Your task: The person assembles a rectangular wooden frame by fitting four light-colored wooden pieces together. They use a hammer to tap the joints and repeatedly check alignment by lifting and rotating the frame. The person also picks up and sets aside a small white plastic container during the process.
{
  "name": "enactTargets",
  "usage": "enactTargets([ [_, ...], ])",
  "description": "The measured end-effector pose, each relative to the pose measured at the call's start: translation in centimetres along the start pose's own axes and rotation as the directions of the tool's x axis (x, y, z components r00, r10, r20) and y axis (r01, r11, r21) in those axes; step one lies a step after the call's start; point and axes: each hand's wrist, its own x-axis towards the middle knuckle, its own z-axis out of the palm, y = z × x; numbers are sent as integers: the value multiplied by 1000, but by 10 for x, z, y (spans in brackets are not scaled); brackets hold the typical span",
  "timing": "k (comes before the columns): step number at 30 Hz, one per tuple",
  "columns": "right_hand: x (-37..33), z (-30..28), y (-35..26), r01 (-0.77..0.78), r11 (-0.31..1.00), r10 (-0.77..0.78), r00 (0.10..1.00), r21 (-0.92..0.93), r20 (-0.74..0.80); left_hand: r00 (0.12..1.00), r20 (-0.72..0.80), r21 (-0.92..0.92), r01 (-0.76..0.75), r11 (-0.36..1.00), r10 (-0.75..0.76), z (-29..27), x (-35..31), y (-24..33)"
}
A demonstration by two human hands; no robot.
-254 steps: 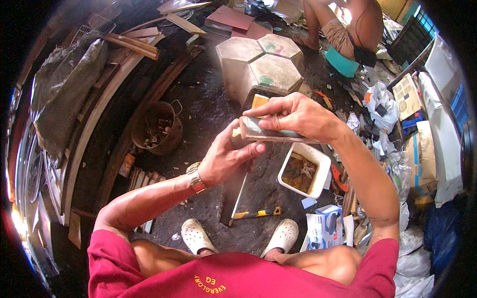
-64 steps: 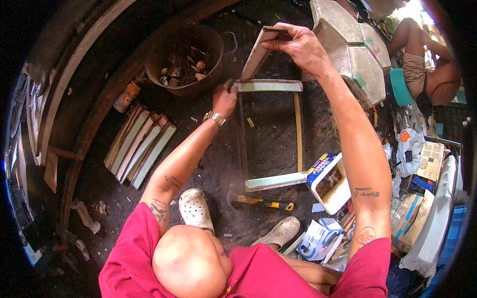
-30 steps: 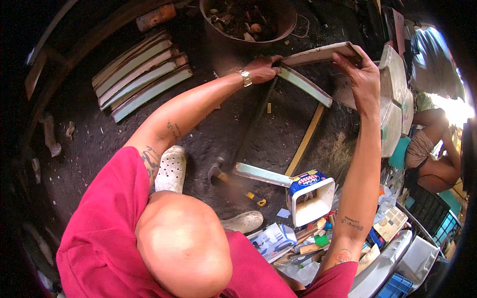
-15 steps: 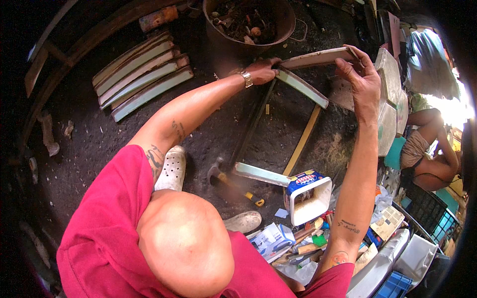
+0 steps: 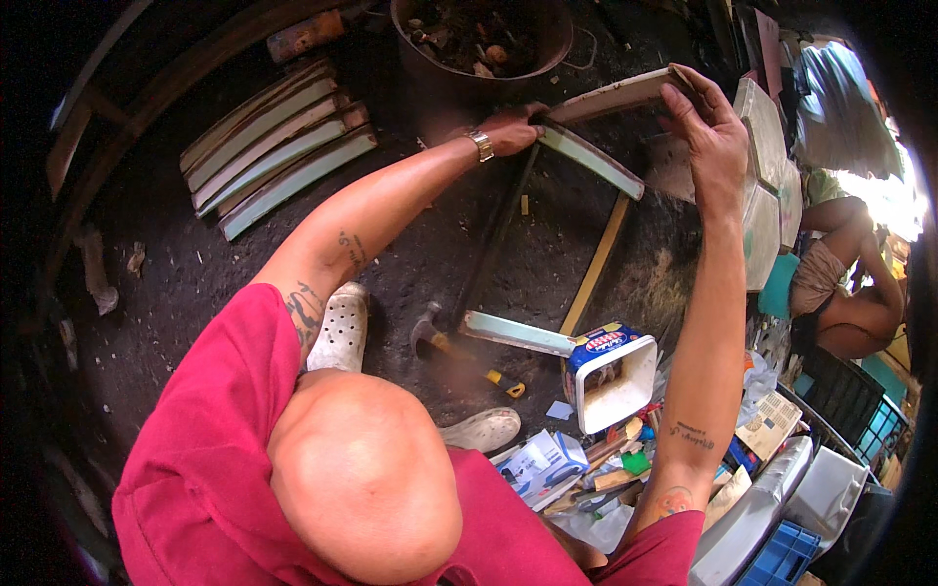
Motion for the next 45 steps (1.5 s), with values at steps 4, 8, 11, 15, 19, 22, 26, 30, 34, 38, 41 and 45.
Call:
enactTargets([
  [4, 0, 0, 1, 16, 1000, -16, 1000, -17, 1, 1000, -3, 13, 19, 1000, -19, -3, -3, 6],
  [8, 1, 0, 2, 8, 999, -8, 1000, -45, -5, 999, 4, -1, 35, 999, -35, -6, -5, 11],
  [11, 1, 1, 4, 48, 998, -48, 999, -35, 2, 999, -5, 7, 34, 999, -34, -8, -7, 14],
  [15, 1, 1, 6, 53, 994, -54, 999, -92, -8, 999, 17, 21, 49, 999, -50, -11, -9, 17],
  [19, 1, 1, 6, 54, 994, -55, 998, -92, -8, 1000, -5, 27, 17, 1000, -16, -13, -11, 19],
  [22, 1, 1, 5, 56, 995, -56, 998, -87, 0, 999, 31, 39, 35, 999, -36, -15, -11, 21],
  [26, 1, 2, 4, 45, 993, -47, 999, -107, -10, 990, 111, 47, 84, 995, -89, -19, -9, 22],
  [30, 2, 5, 3, 43, 997, -43, 999, -61, -1, 989, 114, 30, 96, 995, -99, -16, -5, 17],
  [34, 2, 5, 3, 49, 998, -49, 999, -49, -3, 998, 67, -23, 25, 999, -23, -9, -2, 8],
  [38, 3, 1, 5, 30, 993, -29, 1000, -113, 9, 1000, 25, -51, -17, 999, 18, -4, -1, 2],
  [41, 6, -1, 8, -1, 998, 1, 1000, -63, -6, 1000, 16, -17, 13, 1000, -12, -4, -1, 3],
  [45, 7, -1, 11, 9, 995, -11, 1000, -96, -18, 993, 94, -38, 73, 997, -69, -8, -3, 9],
])
